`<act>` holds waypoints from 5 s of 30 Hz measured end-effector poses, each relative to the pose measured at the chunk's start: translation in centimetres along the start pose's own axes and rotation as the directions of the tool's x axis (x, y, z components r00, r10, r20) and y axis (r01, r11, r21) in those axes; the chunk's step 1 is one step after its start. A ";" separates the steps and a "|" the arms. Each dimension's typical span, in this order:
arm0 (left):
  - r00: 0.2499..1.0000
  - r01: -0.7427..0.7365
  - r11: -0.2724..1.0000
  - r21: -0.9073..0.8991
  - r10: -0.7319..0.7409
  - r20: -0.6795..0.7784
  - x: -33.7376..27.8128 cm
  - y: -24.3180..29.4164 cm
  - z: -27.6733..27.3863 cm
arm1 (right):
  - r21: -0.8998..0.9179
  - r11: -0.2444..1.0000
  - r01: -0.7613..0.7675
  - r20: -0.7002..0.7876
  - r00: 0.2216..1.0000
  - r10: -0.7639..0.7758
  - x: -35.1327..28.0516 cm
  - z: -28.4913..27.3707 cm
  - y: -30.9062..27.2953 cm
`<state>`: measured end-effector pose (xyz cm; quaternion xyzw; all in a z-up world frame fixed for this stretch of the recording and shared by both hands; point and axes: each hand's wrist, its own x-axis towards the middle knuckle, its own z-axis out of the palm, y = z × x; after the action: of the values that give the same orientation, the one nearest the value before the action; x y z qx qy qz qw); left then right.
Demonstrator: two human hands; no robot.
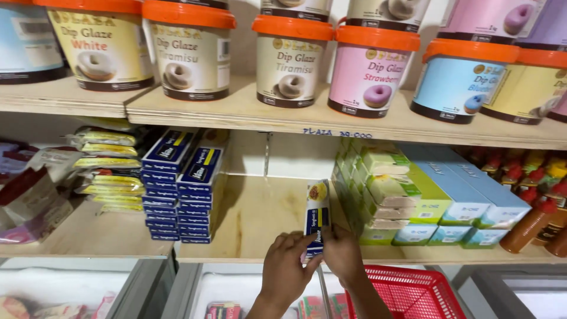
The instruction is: Organizing and restocking various food products on grocery store shelves.
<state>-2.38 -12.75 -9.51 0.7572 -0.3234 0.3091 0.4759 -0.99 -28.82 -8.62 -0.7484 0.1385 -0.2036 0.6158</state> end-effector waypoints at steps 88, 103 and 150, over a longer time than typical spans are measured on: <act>0.963 0.257 0.872 0.416 -0.269 -0.030 1.9 0.9 4.7 | -0.682 0.342 0.646 0.258 0.650 -0.715 0.3 -2.9 2.9; 0.797 0.228 0.833 0.503 0.137 -0.588 2.3 -0.4 -6.8 | -0.390 0.606 0.694 0.264 0.714 -0.648 -2.2 8.7 -2.7; 0.983 0.130 0.868 0.478 -0.176 0.052 1.7 5.1 9.0 | -0.289 0.940 0.180 -0.085 0.973 -0.213 -1.6 -7.5 1.4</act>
<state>-3.92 -23.05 -8.78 0.8872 -0.1990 0.3041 0.2842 -5.86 -34.84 -9.04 -0.8250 0.1255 -0.2851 0.4714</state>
